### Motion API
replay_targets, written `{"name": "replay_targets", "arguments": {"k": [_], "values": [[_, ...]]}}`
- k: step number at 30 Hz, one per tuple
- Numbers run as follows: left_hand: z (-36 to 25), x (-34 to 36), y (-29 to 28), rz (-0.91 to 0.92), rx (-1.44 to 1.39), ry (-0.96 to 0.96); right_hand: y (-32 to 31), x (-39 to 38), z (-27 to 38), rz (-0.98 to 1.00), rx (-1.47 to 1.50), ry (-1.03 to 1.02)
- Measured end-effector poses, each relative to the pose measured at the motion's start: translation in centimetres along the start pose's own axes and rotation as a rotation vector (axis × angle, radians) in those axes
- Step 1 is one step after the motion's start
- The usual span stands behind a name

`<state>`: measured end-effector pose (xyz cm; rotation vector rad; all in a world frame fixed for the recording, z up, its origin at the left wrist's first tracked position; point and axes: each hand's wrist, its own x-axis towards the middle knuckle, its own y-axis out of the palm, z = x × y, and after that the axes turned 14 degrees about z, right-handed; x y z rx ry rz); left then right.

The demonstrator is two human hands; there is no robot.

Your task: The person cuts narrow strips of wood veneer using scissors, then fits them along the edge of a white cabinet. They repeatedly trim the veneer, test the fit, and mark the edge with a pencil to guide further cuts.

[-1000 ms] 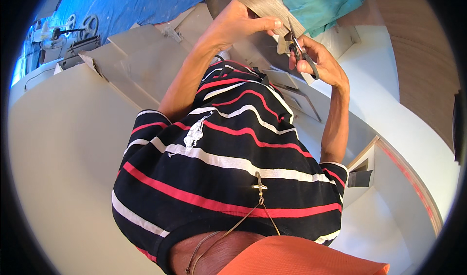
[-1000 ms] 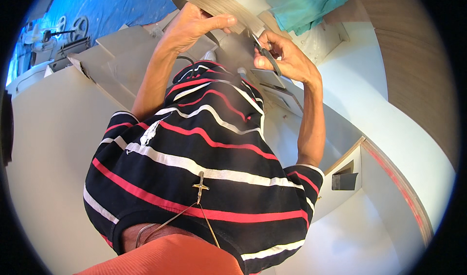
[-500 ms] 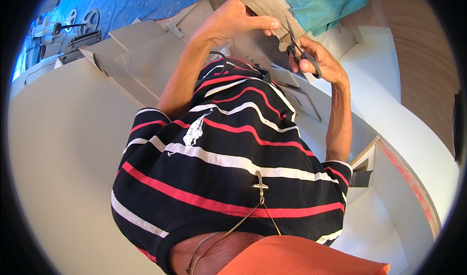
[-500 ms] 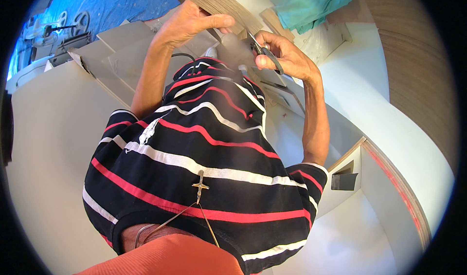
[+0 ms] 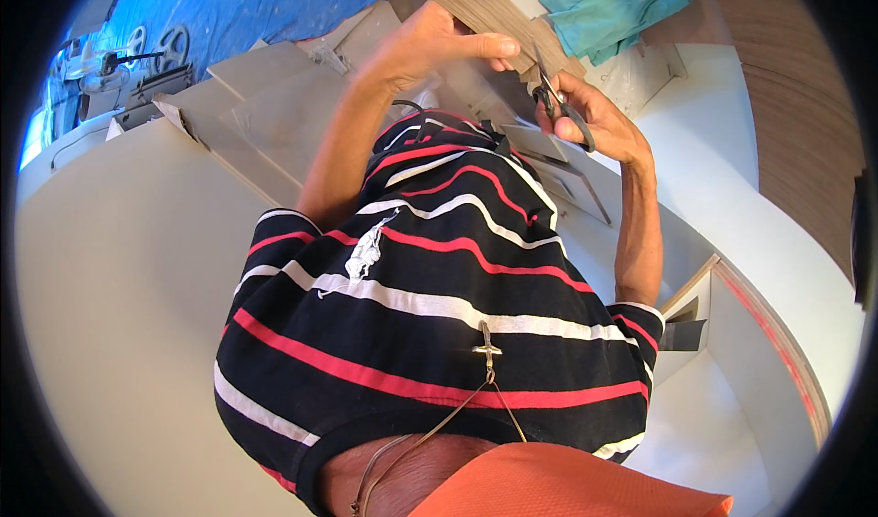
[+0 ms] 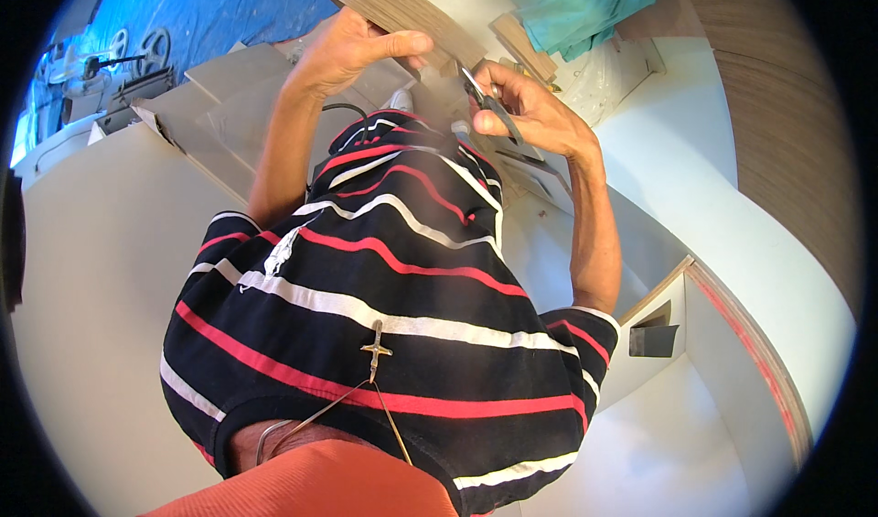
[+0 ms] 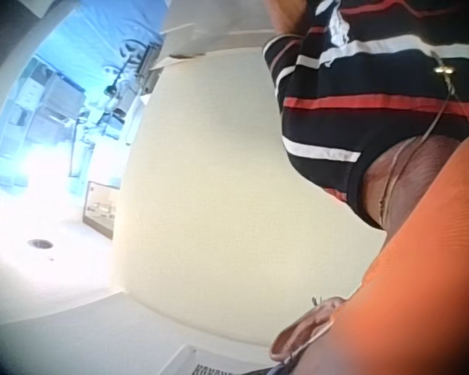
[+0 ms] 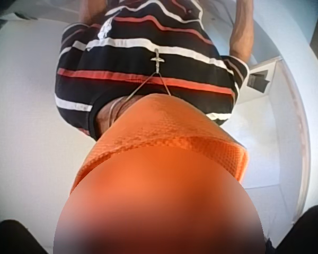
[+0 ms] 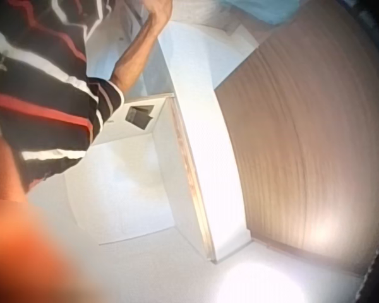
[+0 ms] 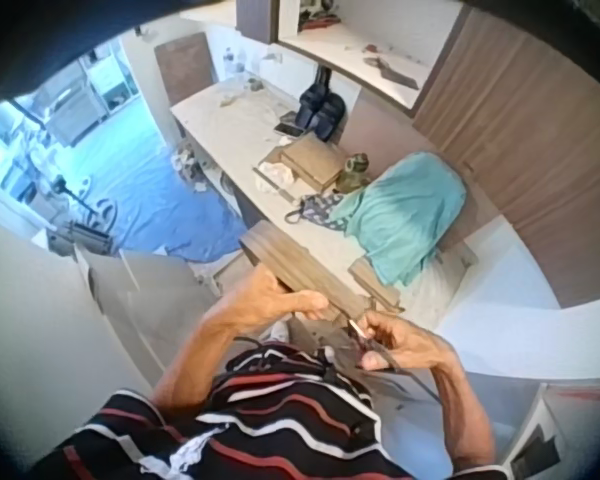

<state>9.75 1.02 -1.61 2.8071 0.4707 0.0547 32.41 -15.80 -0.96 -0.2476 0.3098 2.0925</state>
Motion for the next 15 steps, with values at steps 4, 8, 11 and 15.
{"name": "replay_targets", "arguments": {"k": [4, 8, 11, 15], "values": [[0.9, 0.6, -0.1, -0.139, -0.175, 0.121, 1.0, -0.1, 0.1, -0.171, 0.1, -0.102], [1.0, 1.2, 0.6, -0.17, -0.181, 0.148, 3.3, 2.2, 0.0, -0.611, 0.378, -0.411], [0.9, 2.0, 2.2, -0.112, -0.166, 0.176, 4.4, 4.0, 0.4, -0.799, 0.455, -0.624], [0.3, 2.7, 3.6, -0.077, -0.242, 0.164, 4.5, 4.3, 1.2, -0.911, 0.477, -0.631]]}}
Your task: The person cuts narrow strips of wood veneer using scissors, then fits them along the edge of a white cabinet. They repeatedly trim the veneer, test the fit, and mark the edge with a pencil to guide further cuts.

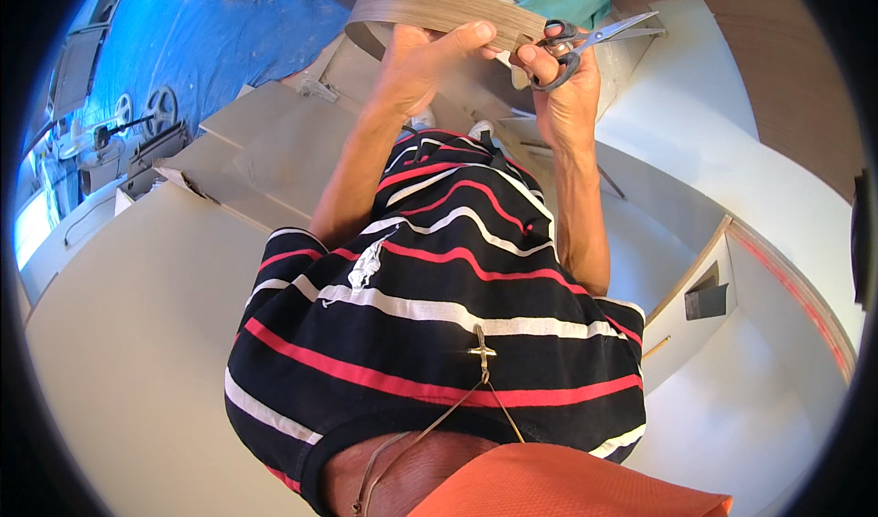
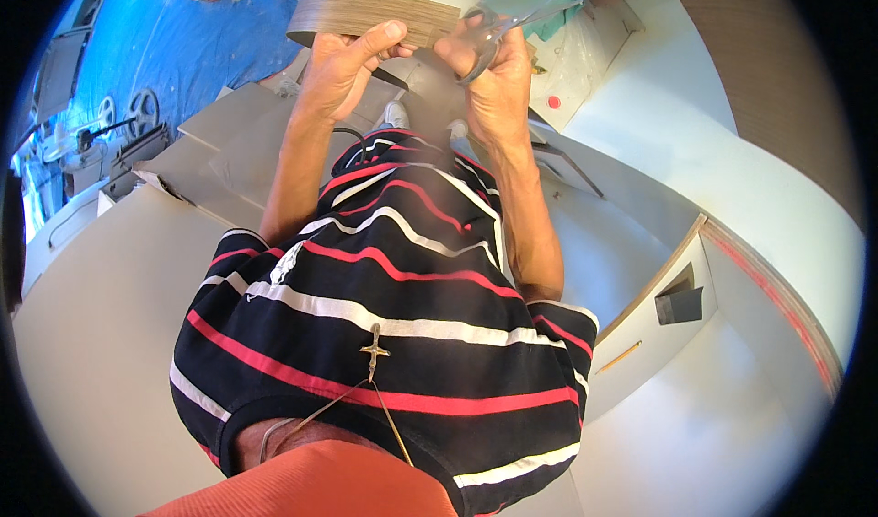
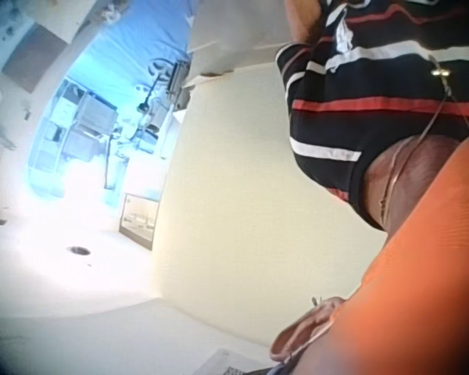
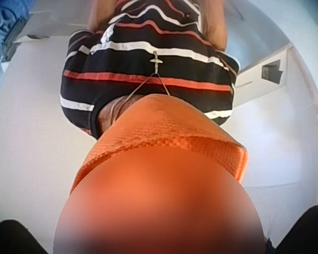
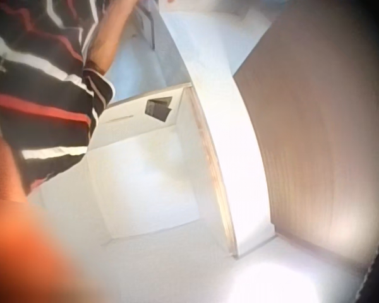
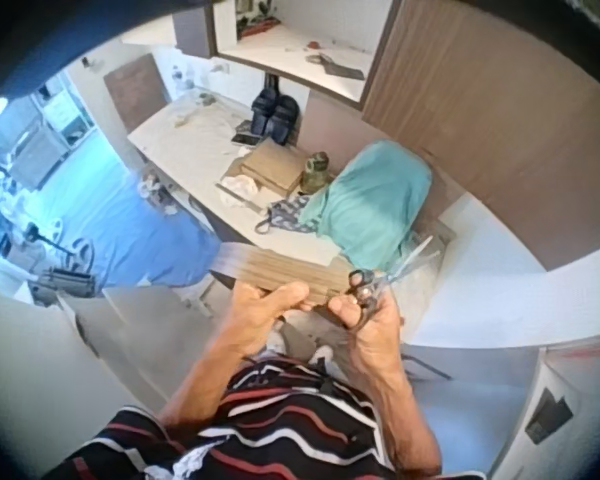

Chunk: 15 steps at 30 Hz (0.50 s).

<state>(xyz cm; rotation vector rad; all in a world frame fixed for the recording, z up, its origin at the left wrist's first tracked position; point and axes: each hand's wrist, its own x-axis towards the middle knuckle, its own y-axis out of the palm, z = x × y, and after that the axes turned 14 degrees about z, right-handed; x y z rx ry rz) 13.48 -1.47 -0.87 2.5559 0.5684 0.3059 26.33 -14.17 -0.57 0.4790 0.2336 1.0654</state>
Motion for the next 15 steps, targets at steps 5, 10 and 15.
{"name": "replay_targets", "arguments": {"k": [5, 10, 15], "values": [[-0.6, -0.3, 0.8, 0.033, -0.207, -0.097, -0.6, -0.8, 2.2, 0.075, -0.613, -0.272], [1.2, 0.7, 2.4, -0.069, -0.248, 0.016, 0.7, -1.9, 1.3, -0.007, -0.525, -0.322], [2.6, 1.1, 3.0, -0.132, -0.129, 0.132, 0.3, -2.1, 0.1, -0.091, -0.233, -0.121]]}}
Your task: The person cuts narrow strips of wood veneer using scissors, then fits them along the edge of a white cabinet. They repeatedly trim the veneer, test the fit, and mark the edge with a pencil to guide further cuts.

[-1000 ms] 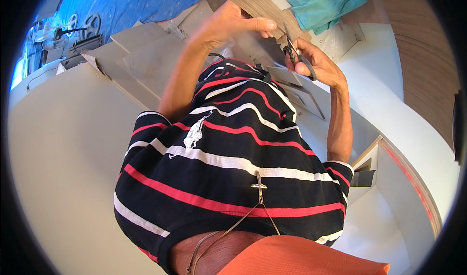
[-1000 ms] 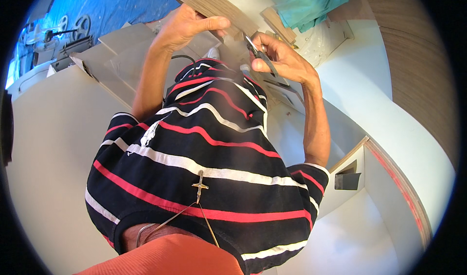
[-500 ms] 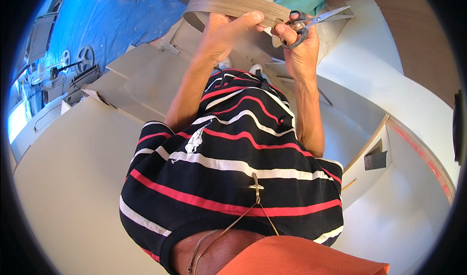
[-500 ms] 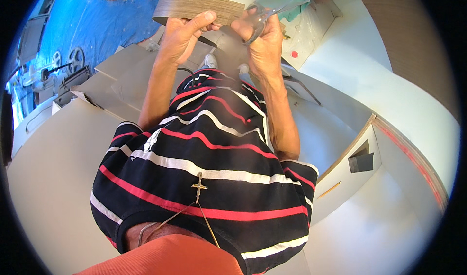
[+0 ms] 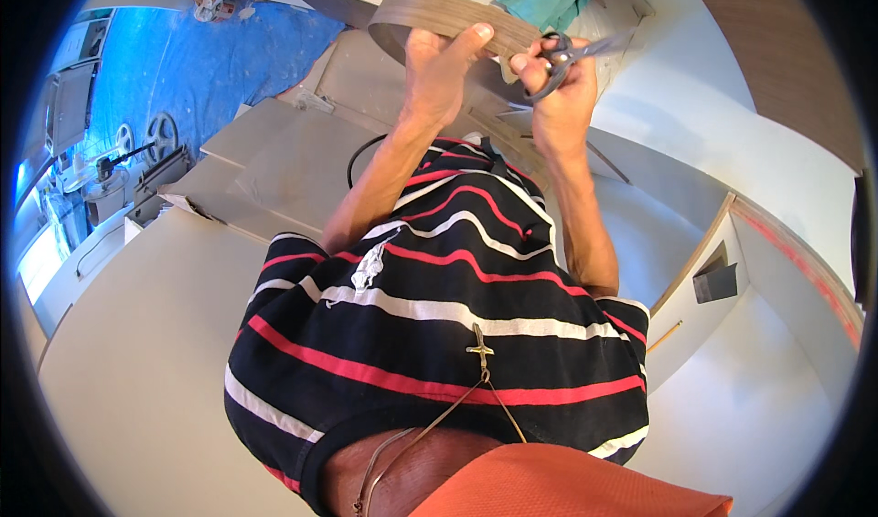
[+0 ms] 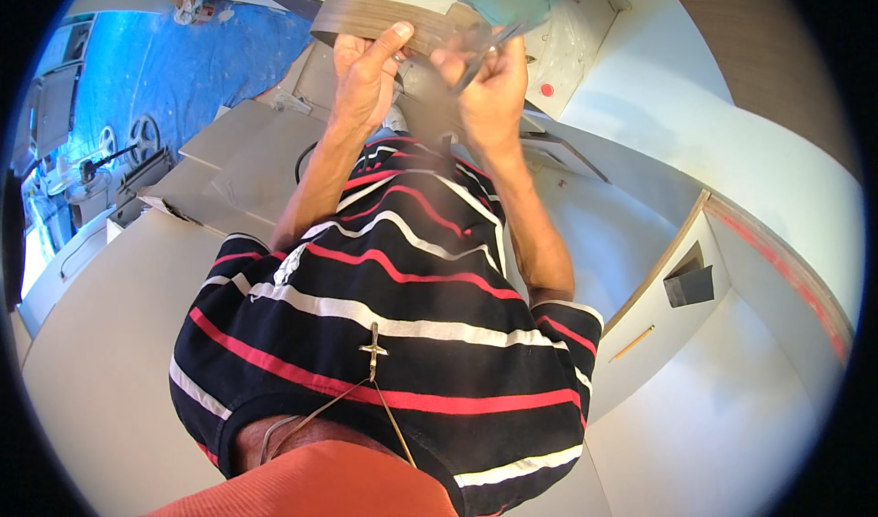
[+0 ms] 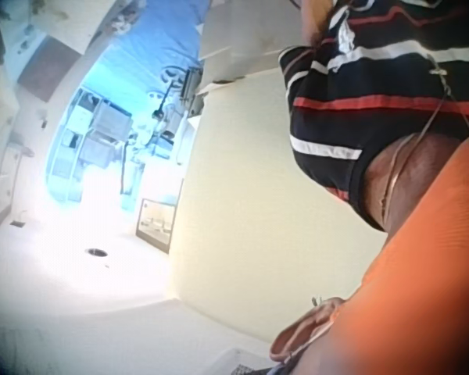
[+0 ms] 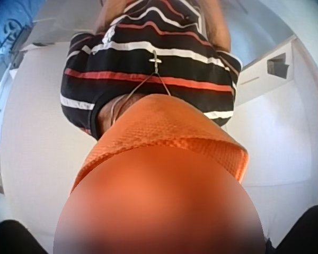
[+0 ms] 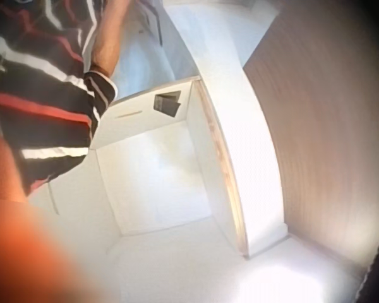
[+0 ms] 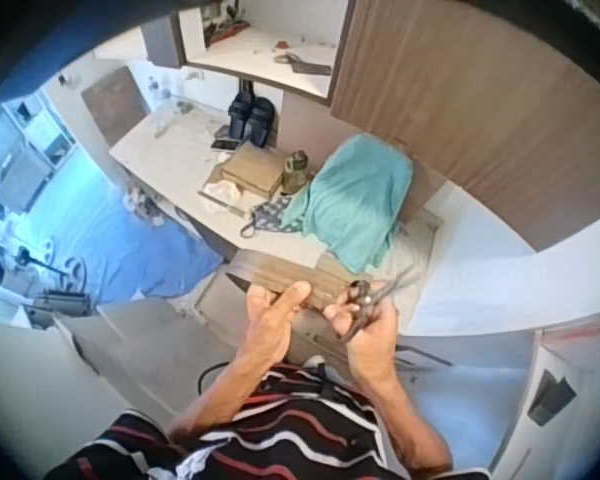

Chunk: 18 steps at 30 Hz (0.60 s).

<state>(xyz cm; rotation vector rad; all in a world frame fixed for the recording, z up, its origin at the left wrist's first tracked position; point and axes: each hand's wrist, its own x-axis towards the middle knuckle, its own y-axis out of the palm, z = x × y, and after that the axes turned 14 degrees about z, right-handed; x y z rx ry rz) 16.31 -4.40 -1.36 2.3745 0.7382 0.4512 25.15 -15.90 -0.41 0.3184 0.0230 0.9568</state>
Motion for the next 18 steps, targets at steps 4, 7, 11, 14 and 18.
{"name": "replay_targets", "arguments": {"k": [4, 7, 11, 14, 18], "values": [[0.2, 0.4, 0.4, 0.064, -0.08, -0.052, -2.5, 0.3, 0.7, 0.106, 0.368, 0.185], [0.7, 0.7, 1.0, 0.063, -0.074, -0.124, -3.8, -0.4, 1.2, 0.127, -0.039, -0.043], [0.6, 0.5, 1.0, 0.04, -0.109, -0.2, -4.6, -1.3, 0.9, 0.083, -0.484, -0.181], [-0.4, 1.0, 0.6, 0.12, -0.147, -0.092, -4.8, -1.4, 0.4, 0.027, -0.251, -0.11], [-1.3, 1.4, 1.5, 0.019, -0.119, -0.12, -3.4, -2.7, -0.3, 0.081, -0.169, 0.161]]}}
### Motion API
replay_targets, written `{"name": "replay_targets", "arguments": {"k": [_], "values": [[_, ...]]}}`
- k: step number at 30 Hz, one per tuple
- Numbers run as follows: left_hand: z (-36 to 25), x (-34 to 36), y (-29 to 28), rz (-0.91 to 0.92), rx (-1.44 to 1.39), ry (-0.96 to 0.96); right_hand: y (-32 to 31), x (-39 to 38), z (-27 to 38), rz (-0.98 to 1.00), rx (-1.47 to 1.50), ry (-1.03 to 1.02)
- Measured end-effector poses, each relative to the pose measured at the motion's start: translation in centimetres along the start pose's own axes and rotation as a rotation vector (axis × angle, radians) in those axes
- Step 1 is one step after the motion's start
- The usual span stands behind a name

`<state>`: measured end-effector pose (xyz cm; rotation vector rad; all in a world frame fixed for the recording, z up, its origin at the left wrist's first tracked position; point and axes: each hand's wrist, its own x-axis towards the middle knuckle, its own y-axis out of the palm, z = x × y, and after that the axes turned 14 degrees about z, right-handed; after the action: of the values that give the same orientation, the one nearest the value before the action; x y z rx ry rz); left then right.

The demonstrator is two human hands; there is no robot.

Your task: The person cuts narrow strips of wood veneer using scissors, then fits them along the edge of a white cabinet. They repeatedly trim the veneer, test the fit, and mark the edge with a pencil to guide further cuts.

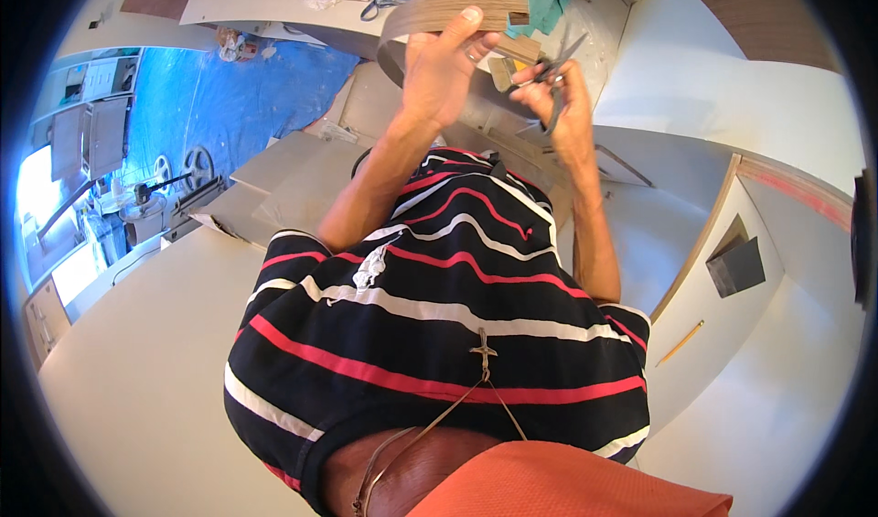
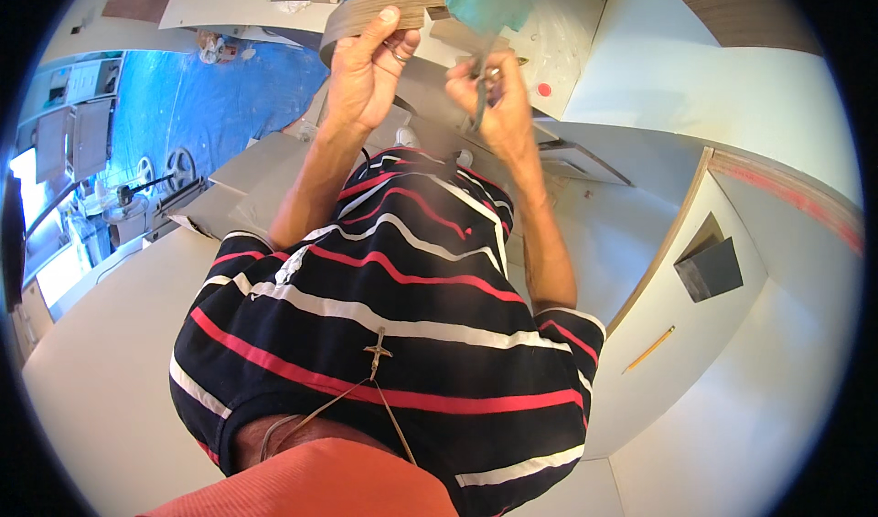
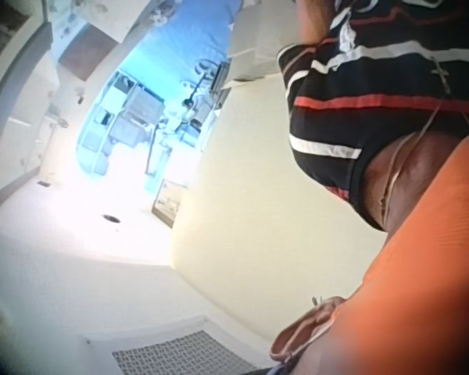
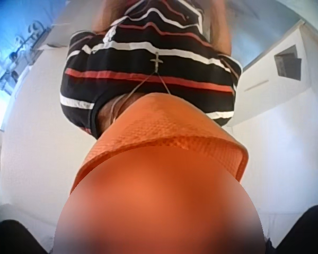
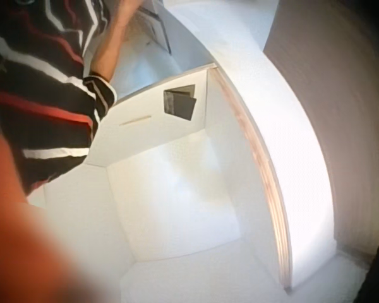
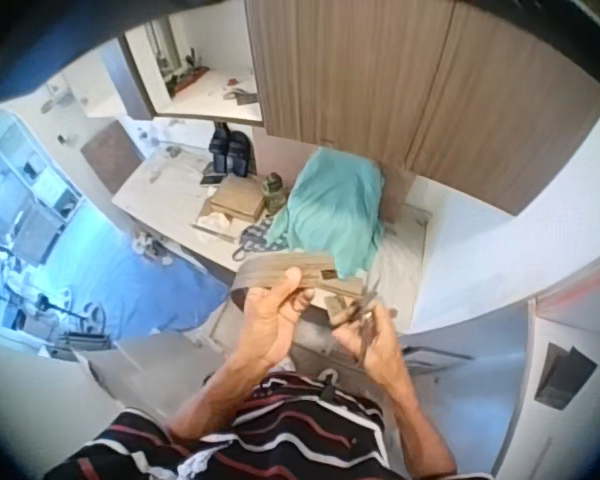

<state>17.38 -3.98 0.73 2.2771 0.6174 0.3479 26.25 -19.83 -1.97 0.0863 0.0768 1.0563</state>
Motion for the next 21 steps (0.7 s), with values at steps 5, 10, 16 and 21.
{"name": "replay_targets", "arguments": {"k": [5, 10, 16, 21], "values": [[0.0, -1.0, 1.6, -0.068, -0.041, -0.03, 2.9, 0.6, -1.7, 0.135, 0.072, -0.029], [0.0, -1.2, 2.7, -0.09, -0.012, -0.032, 1.5, 1.4, -1.3, 0.226, -0.002, 0.012], [0.3, -1.4, 3.6, -0.074, 0.07, 0.029, 0.7, 2.0, 0.5, 0.273, 0.061, -0.025], [0.4, -1.7, 3.4, -0.094, 0.173, 0.099, 0.9, 2.2, 0.9, 0.307, 0.042, -0.036]]}}
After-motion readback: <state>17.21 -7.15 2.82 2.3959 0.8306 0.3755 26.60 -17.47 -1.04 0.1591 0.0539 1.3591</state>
